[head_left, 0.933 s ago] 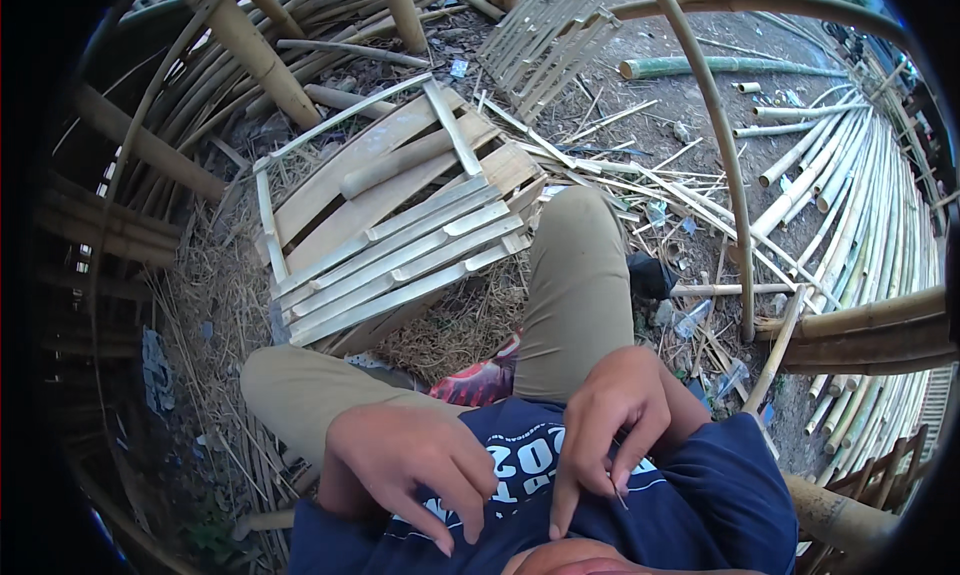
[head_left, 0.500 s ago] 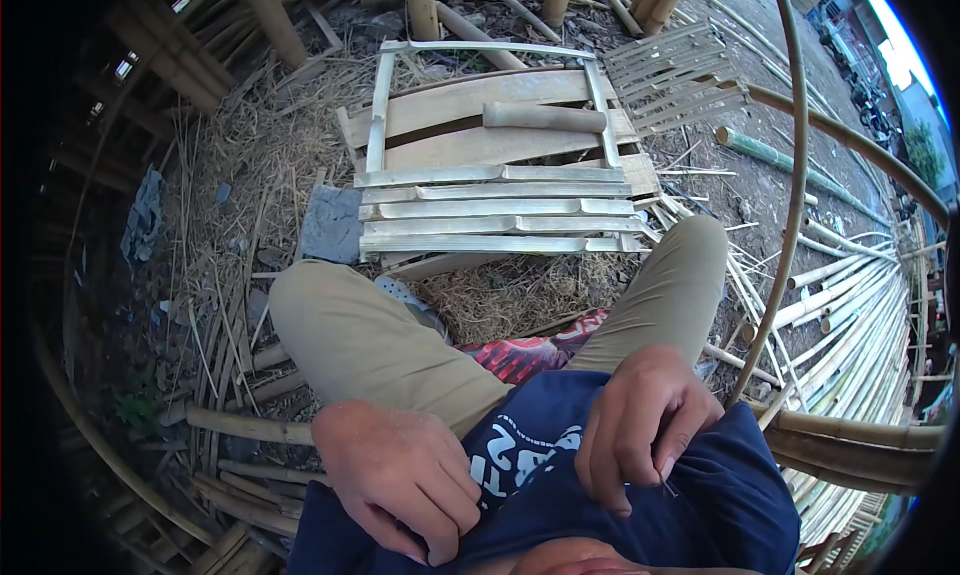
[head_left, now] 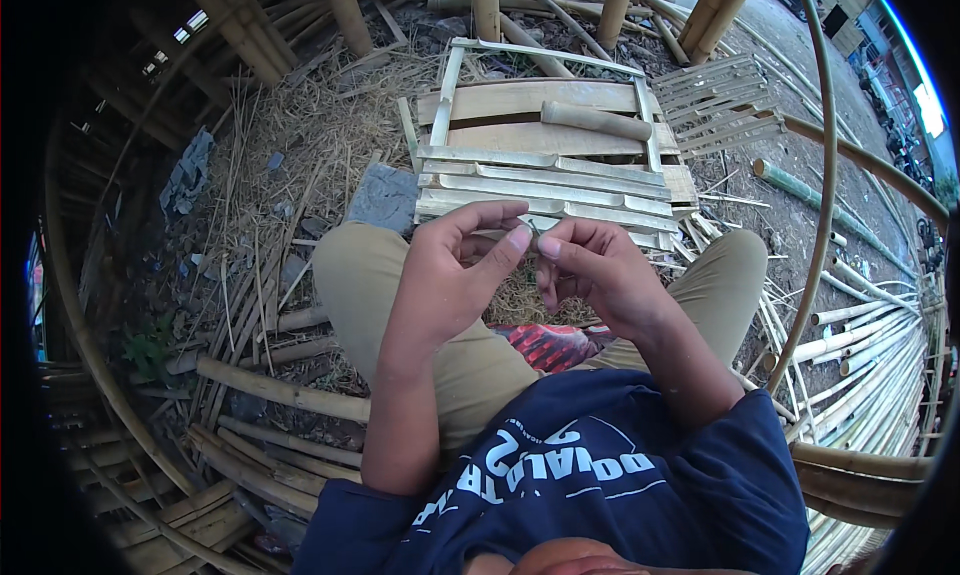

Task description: The person positions bamboo slats onto a bamboo frame, retrieves nails from a pouch, and hammers the slats into the frame using a bamboo mallet.

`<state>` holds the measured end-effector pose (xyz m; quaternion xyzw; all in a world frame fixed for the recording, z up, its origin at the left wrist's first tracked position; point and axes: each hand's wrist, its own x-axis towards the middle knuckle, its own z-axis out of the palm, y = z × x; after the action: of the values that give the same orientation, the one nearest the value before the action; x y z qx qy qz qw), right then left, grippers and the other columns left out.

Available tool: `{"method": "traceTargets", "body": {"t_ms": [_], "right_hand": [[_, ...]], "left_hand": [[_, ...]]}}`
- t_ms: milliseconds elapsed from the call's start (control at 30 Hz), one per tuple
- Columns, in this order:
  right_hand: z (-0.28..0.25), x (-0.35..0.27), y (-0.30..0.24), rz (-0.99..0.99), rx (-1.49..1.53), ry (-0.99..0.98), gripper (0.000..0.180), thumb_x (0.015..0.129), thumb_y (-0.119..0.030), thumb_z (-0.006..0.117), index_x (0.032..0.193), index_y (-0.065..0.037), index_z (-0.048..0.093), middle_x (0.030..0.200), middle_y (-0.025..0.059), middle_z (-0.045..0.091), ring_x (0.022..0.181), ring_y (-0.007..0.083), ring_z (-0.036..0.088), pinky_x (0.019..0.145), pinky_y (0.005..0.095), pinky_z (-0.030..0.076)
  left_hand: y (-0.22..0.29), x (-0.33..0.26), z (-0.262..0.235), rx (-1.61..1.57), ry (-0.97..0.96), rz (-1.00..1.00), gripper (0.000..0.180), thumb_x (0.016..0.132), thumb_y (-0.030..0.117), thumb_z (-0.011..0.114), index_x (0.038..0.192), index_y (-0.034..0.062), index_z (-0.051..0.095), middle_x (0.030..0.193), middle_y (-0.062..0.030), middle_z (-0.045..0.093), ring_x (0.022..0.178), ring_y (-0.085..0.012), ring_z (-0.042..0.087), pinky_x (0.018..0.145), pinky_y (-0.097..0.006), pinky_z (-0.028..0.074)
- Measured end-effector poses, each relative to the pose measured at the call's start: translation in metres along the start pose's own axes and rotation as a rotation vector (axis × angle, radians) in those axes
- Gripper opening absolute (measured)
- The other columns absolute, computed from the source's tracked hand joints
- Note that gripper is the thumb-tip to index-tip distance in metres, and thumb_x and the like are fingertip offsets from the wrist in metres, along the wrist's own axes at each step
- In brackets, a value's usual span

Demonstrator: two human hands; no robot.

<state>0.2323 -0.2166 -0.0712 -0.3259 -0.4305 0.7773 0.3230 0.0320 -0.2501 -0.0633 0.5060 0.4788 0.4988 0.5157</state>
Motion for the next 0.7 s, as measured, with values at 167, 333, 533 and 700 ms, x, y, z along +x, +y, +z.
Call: {"method": "traceTargets", "body": {"t_ms": [167,333,533,700], "right_hand": [[0.002,-0.012,0.005,0.025,-0.017,0.019,0.026,0.099,-0.030,0.070,0.095,-0.004,0.067,0.080,0.0045,0.068,0.067,0.0132,0.065,0.065,0.0291,0.055],[-0.028,0.015,-0.016,0.046,-0.194,0.048,0.025,0.103,-0.028,0.065,0.099,-0.003,0.067,0.080,0.0054,0.069,0.069,0.0122,0.066,0.062,0.0280,0.055],[-0.201,0.145,-0.029,-0.215,-1.471,0.480,0.048,0.091,-0.029,0.072,0.126,0.002,0.058,0.098,0.0166,0.072,0.091,0.0320,0.071,0.082,0.0404,0.058],[-0.324,0.212,-0.019,-0.209,-1.894,0.611,0.055,0.088,-0.016,0.068,0.138,-0.002,0.049,0.122,0.0233,0.067,0.117,0.0415,0.062,0.098,0.0469,0.052]], "left_hand": [[-0.005,-0.006,0.014,-0.114,-0.076,-0.040,0.021,0.100,0.011,0.067,0.116,-0.0033,0.069,0.087,-0.0046,0.073,0.075,-0.0085,0.066,0.067,-0.022,0.052],[0.001,0.004,0.016,-0.044,0.113,0.007,0.018,0.102,0.014,0.066,0.107,-0.0024,0.069,0.093,-0.0058,0.072,0.077,-0.0103,0.069,0.058,-0.021,0.047],[0.010,0.004,-0.008,-0.057,0.217,0.041,0.009,0.100,0.007,0.062,0.095,0.0011,0.066,0.094,-0.0081,0.073,0.085,-0.0162,0.076,0.052,-0.020,0.047],[-0.001,0.005,-0.010,-0.061,0.238,0.056,0.009,0.099,0.007,0.064,0.093,0.0015,0.066,0.088,-0.0073,0.073,0.083,-0.0153,0.076,0.054,-0.021,0.049]]}}
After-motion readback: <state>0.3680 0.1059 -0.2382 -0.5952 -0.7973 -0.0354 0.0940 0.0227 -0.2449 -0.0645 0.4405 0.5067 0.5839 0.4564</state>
